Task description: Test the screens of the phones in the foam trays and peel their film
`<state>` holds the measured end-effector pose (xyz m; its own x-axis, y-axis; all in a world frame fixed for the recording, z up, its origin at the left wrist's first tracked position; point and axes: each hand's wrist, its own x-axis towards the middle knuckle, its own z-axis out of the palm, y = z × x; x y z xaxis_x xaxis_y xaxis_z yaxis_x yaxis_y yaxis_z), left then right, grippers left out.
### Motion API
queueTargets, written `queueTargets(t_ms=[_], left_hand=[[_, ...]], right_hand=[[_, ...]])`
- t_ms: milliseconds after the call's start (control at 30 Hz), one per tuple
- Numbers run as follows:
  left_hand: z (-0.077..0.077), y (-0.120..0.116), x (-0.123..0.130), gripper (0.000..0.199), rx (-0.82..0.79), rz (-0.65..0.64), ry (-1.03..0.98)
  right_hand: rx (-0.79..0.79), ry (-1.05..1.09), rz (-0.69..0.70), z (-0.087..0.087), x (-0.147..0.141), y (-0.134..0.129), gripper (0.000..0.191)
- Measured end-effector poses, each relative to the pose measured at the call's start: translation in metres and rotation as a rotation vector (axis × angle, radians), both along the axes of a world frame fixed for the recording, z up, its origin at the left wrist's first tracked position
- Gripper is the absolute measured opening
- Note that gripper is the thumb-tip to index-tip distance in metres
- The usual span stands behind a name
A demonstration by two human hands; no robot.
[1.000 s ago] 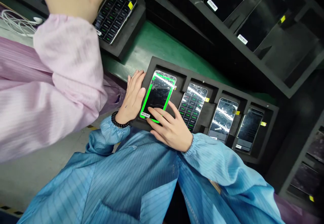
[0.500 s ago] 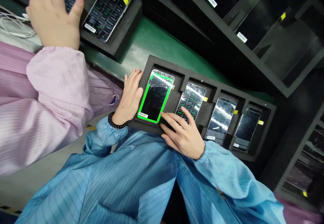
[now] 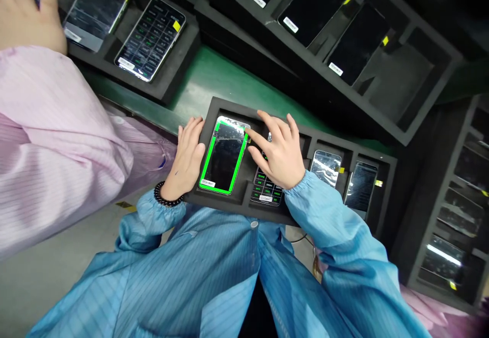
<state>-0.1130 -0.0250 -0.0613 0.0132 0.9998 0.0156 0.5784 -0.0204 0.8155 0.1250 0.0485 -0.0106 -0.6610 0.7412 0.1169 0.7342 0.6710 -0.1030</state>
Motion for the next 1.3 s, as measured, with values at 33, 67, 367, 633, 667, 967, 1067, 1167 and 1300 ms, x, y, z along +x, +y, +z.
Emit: queueTargets(t_ms=[33, 67, 367, 633, 667, 967, 1067, 1167, 1300], left_hand=[[0.0, 0.0, 0.0, 0.054, -0.003, 0.001, 0.001], [0.001, 0.0, 0.001, 0.054, -0.005, 0.002, 0.001], [-0.004, 0.0, -0.003, 0.053, 0.016, -0.008, -0.018], [-0.008, 0.001, -0.002, 0.052, 0.009, 0.017, -0.036], [-0.008, 0.001, -0.001, 0.052, 0.006, 0.023, -0.037], [-0.008, 0.0, 0.001, 0.054, 0.033, 0.047, -0.001], [-0.009, 0.0, 0.001, 0.053, 0.029, 0.037, -0.005], [-0.011, 0.0, 0.0, 0.051, 0.039, 0.033, -0.023], [-0.011, 0.0, 0.0, 0.051, 0.038, 0.034, -0.024]], right_hand=[[0.0, -0.009, 0.005, -0.002, -0.001, 0.001, 0.037], [0.002, -0.014, 0.006, -0.003, -0.002, 0.001, 0.037], [-0.014, 0.058, -0.041, 0.006, 0.003, 0.002, 0.033], [-0.064, 0.056, 0.107, 0.007, -0.027, 0.004, 0.036], [-0.066, 0.057, 0.133, 0.006, -0.032, 0.005, 0.037], [-0.067, 0.078, 0.295, 0.001, -0.05, -0.002, 0.035], [-0.08, 0.072, 0.278, 0.001, -0.048, -0.003, 0.035], [-0.097, 0.057, 0.156, 0.007, -0.045, 0.005, 0.04], [-0.085, 0.111, 0.046, 0.027, -0.028, 0.013, 0.044]])
